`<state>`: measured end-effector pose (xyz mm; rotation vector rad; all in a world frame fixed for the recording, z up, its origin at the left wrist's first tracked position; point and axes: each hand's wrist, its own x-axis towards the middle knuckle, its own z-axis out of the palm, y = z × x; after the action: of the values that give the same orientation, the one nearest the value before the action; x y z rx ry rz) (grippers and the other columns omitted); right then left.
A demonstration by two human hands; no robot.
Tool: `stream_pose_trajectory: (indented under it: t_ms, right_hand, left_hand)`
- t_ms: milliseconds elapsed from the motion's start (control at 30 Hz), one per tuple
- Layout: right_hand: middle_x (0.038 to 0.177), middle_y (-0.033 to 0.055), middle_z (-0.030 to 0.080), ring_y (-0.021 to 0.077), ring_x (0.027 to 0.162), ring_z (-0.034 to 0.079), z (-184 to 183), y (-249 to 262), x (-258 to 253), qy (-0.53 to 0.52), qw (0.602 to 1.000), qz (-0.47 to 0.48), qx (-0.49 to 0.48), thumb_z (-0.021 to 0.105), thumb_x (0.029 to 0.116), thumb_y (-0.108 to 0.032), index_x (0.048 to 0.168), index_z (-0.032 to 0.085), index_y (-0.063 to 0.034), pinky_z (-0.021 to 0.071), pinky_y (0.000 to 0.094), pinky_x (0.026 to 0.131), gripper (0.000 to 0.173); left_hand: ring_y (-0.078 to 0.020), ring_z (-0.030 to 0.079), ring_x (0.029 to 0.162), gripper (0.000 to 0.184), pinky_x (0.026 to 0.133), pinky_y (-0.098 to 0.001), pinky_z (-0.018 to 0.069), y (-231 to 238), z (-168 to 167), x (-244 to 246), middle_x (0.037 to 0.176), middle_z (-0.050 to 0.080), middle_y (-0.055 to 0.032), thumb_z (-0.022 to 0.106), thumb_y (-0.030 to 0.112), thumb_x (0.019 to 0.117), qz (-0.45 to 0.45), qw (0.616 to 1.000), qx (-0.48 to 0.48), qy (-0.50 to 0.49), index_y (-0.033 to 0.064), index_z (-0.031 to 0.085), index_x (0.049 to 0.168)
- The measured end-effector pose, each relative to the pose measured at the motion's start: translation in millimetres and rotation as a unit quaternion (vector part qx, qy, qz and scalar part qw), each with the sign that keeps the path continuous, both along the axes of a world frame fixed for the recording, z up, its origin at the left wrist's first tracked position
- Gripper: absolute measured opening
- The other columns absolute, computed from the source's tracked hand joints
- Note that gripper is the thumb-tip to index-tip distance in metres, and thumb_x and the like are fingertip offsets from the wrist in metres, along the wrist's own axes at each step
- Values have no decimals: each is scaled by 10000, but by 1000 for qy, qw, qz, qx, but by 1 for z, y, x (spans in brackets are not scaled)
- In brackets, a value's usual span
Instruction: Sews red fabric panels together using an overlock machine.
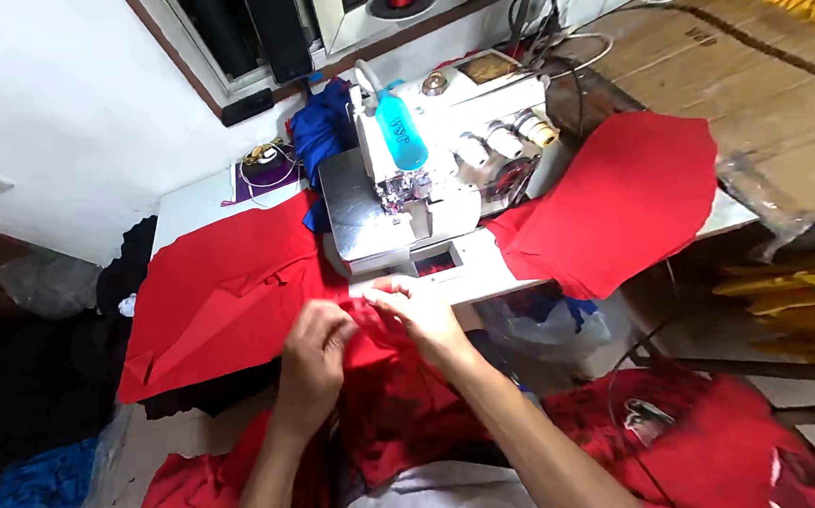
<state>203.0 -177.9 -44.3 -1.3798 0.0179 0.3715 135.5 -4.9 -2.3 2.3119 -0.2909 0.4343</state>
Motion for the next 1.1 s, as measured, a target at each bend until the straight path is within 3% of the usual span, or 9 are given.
stream_pose_trajectory:
  t_ms: [133,200,267,400,567,700,800,933,1100]
  right_hand:
    - [772,11,710,94,680,647,2,8,-15,-30,999,6,34,708,958,-193,936,768,-103,542,276,630,111]
    - [835,2,728,77,748,662,3,9,-14,-66,996,29,43,645,970,-122,963,783,-101,557,267,689,139]
    - [767,-12,703,44,691,626,2,10,-14,-76,996,34,37,642,964,-87,903,770,-85,521,232,650,142]
    - [829,33,746,60,741,677,-5,7,-19,-67,994,43,72,656,958,-57,995,778,-39,566,231,706,128]
    - [880,1,761,45,786,691,-5,4,-17,-83,993,80,23,647,970,-92,1036,791,-78,577,235,732,159]
    - [887,-40,750,21,767,679,-6,5,-17,-154,983,94,-29,637,975,-99,1069,777,-108,576,212,708,169]
    - [856,-28,764,42,733,710,-11,12,-25,-188,981,46,-27,695,928,-44,1108,680,-90,594,221,682,187]
    - [944,-27,743,23,854,693,-36,9,-35,-285,957,20,-55,652,1005,-214,1002,752,-76,590,211,772,170]
    - [1068,30,744,54,1005,700,-31,10,-38,-340,933,-30,-111,751,923,-220,918,771,-70,594,211,855,151]
  left_hand:
    - [9,648,887,130,778,-147,563,-19,21,-1,993,680,26,619,197,1019,-44,998,-2,-45,115,716,989]
    - [-5,663,874,85,746,-166,571,-16,15,17,981,690,20,671,136,951,0,998,11,-66,109,749,969]
    - [-11,668,907,63,774,-168,571,-12,1,27,971,702,24,723,135,909,42,997,10,-57,106,766,946]
    - [-6,669,921,64,789,-160,573,-9,-9,24,970,702,42,761,156,886,51,998,-1,-37,120,761,938]
    - [4,663,883,93,754,-151,563,-5,-8,25,936,701,58,800,191,847,61,998,-3,-27,133,762,909]
    - [-32,653,955,181,775,-191,566,4,0,25,1076,676,27,742,227,907,28,998,23,44,137,730,1064]
    - [-12,654,898,88,768,-179,558,10,-5,25,965,691,54,689,181,934,11,998,36,51,135,760,957]
    - [-22,654,904,102,773,-190,558,19,-3,22,979,687,32,654,155,958,77,997,22,24,115,747,960]
    - [-15,628,894,85,779,-160,548,28,14,30,1011,644,25,652,127,973,130,990,-32,-34,85,715,1013]
